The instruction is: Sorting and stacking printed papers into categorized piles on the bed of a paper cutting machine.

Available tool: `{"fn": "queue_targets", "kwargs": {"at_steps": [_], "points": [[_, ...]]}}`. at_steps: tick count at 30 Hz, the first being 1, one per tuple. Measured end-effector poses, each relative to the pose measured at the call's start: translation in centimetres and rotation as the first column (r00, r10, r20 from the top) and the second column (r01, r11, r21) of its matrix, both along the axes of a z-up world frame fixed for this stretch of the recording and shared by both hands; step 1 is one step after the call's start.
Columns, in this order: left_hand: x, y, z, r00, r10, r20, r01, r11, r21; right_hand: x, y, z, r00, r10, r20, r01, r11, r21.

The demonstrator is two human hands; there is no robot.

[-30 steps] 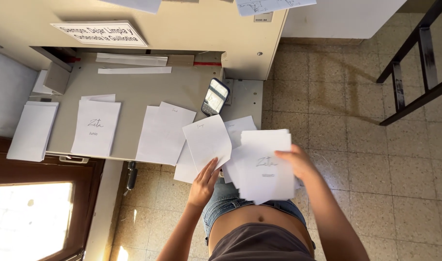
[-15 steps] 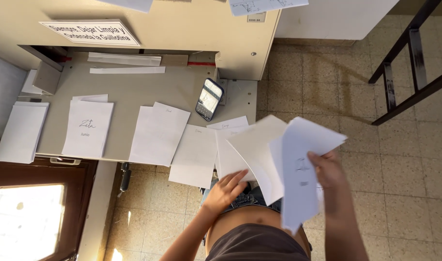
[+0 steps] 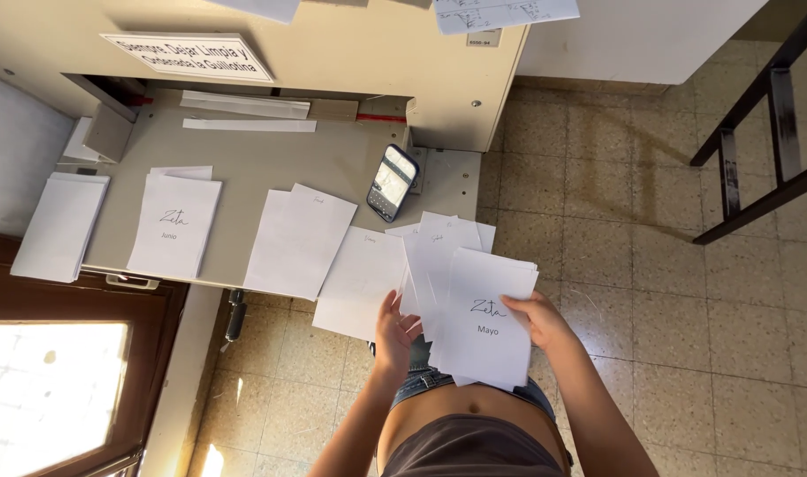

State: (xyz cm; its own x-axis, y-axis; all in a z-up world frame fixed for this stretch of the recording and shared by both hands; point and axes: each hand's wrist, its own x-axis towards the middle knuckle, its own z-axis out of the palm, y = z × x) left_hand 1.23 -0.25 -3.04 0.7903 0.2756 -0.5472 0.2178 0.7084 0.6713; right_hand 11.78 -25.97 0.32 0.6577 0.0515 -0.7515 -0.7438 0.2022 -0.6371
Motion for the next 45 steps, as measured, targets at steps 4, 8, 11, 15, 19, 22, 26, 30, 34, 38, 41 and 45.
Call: {"fn": "queue_targets", "kwargs": {"at_steps": [4,8,11,15,19,22,26,30,34,38,41,45], "points": [[4.1,1.5,0.7,0.979,-0.136,-0.153,0.122,0.988,-0.099,0.0,0.1,0.3,1.0,-0.019,-0.012,0.019,1.0,0.021],[8.5,3.3,0.8,0.866,-0.405,-0.291,0.4,0.913,-0.08,0.2,0.1,0.7,0.999,-0.037,-0.022,0.038,0.998,0.053],[9.4,3.5,-3.0,0.837,-0.461,-0.296,0.489,0.872,0.024,0.1,0.6,2.2,0.997,-0.079,-0.006,0.079,0.993,0.085],[7.6,2.6,-3.5,0.84,-0.514,-0.173,0.535,0.838,0.111,0.5,-0.6,-0.3,0.972,-0.234,-0.004,0.231,0.957,0.177],[6.3,1.5,5.1,0.686,-0.68,-0.259,0.726,0.625,0.286,0.4,0.8,4.8,0.955,-0.281,-0.094,0.296,0.897,0.329],[7.5,0.6,8.7,0.632,-0.724,-0.276,0.768,0.539,0.345,0.6,2.1,7.2,0.967,-0.252,-0.03,0.248,0.912,0.328],[6.9,0.1,16.5,0.661,-0.694,-0.285,0.635,0.315,0.705,1.5,4.7,12.7,0.93,-0.318,0.187,0.249,0.915,0.318],[8.9,2.3,9.6,0.798,-0.598,0.075,0.138,0.301,0.943,3.5,5.7,6.7,0.826,-0.37,0.425,0.262,0.92,0.293],[9.3,3.1,12.4,0.834,-0.547,0.066,0.169,0.367,0.915,2.8,7.2,5.9,0.783,-0.149,0.603,0.119,0.989,0.09],[9.5,4.6,4.5,0.876,-0.471,0.103,0.198,0.546,0.814,2.7,8.2,6.0,0.765,-0.024,0.644,0.022,1.0,0.012],[10.1,4.5,1.3,0.897,-0.428,0.114,0.211,0.639,0.739,2.6,8.4,8.0,0.728,-0.008,0.685,0.02,1.0,-0.009],[10.2,3.1,5.5,0.867,-0.4,0.299,-0.001,0.597,0.802,4.1,6.6,-2.3,0.63,0.05,0.775,0.06,0.992,-0.112]]}}
